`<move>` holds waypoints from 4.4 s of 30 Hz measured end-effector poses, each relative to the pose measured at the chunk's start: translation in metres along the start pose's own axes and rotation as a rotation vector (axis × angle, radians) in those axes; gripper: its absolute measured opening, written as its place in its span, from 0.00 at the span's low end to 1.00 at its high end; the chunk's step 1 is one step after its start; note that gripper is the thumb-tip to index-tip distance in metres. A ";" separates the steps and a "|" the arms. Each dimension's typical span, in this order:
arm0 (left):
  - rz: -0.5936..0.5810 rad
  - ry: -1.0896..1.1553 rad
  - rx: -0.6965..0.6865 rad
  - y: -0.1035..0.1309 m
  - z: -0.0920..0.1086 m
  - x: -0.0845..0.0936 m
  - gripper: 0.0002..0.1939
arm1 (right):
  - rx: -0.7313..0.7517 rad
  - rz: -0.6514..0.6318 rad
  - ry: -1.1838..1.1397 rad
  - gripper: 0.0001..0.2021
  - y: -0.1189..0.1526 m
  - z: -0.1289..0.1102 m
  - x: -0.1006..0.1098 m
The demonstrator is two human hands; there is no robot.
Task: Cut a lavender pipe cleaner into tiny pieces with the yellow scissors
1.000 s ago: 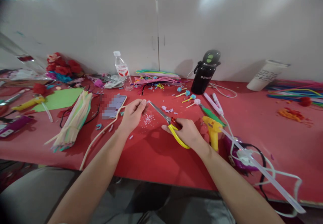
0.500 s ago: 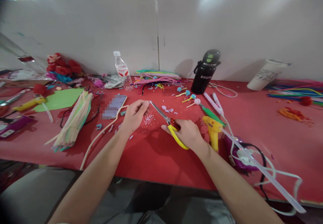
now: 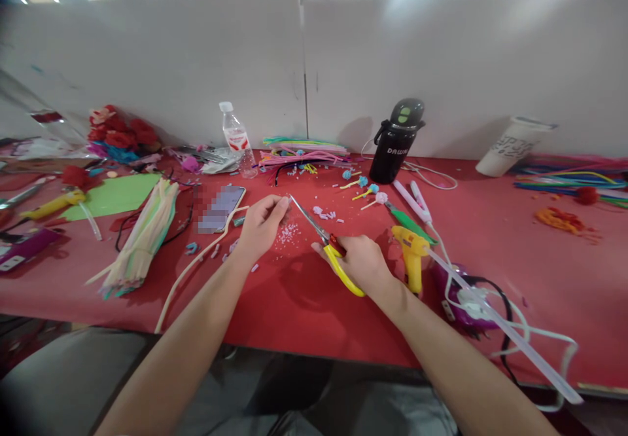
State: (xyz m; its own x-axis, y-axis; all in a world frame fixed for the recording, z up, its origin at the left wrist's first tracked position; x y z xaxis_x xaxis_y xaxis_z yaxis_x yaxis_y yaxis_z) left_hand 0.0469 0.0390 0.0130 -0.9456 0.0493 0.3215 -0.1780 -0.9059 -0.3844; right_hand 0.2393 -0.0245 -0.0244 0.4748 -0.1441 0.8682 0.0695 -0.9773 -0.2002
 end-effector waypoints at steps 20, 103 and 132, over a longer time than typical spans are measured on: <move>-0.102 -0.157 0.031 -0.011 -0.019 0.029 0.15 | -0.037 -0.059 -0.097 0.26 -0.008 0.018 -0.001; -0.087 -0.417 -0.168 -0.005 -0.010 0.021 0.12 | -0.010 -0.111 -0.233 0.28 -0.006 0.015 -0.003; -0.155 -0.432 -0.145 -0.003 -0.008 0.018 0.14 | -0.009 -0.119 -0.240 0.29 -0.007 0.016 -0.003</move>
State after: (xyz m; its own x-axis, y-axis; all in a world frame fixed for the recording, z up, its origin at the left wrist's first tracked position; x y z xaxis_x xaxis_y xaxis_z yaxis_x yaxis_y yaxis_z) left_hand 0.0282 0.0464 0.0131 -0.7108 -0.0279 0.7028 -0.3729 -0.8322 -0.4102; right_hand 0.2515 -0.0149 -0.0327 0.6582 0.0119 0.7528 0.1304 -0.9866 -0.0984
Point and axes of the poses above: each hand's wrist, its own y-axis away from the middle knuckle, its own x-axis out of the back of the hand, z = x × y, the point moved 5 cm from there along -y, towards the middle knuckle, and after that the axes turned 5 degrees about -y, right-handed, at the moved point
